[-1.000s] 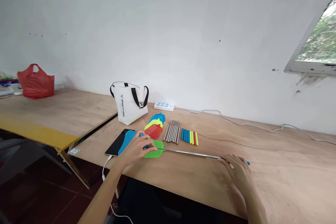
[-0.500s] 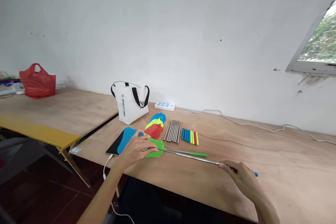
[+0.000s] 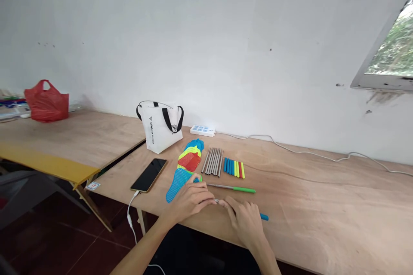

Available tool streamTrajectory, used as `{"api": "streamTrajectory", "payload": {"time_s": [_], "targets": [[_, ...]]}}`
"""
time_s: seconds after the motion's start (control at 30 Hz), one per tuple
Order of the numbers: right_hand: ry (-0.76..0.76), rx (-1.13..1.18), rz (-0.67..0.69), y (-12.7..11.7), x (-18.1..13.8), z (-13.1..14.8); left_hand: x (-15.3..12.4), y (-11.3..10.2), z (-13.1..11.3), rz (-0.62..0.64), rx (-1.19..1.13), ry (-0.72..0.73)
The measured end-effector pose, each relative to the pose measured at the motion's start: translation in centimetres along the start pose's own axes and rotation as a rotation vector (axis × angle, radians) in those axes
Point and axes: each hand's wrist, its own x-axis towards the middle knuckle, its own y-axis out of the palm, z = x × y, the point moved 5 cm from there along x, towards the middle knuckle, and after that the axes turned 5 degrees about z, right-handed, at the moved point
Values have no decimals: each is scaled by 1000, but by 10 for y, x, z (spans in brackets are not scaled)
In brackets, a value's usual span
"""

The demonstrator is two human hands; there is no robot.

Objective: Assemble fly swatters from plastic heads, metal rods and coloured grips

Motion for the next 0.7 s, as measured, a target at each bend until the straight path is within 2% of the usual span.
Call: {"api": "streamTrajectory", "payload": {"time_s": [0.13,0.3,0.47,0.57,0.7], "targets": [[2,-23,21,6,0,5,0,5,6,66,-50,-52],[-39,27,3,10,6,-1,-3,18,20,233,-165,-219],[46,-67,-74,21,6,-32,-10,29,28,338,-216,-287],[98,-97,-64,30,3,-51,-12,33,28,377,-234,-294],[145,-107,-55,36,3,-62,-13,34,28,390,-253,-331]]}}
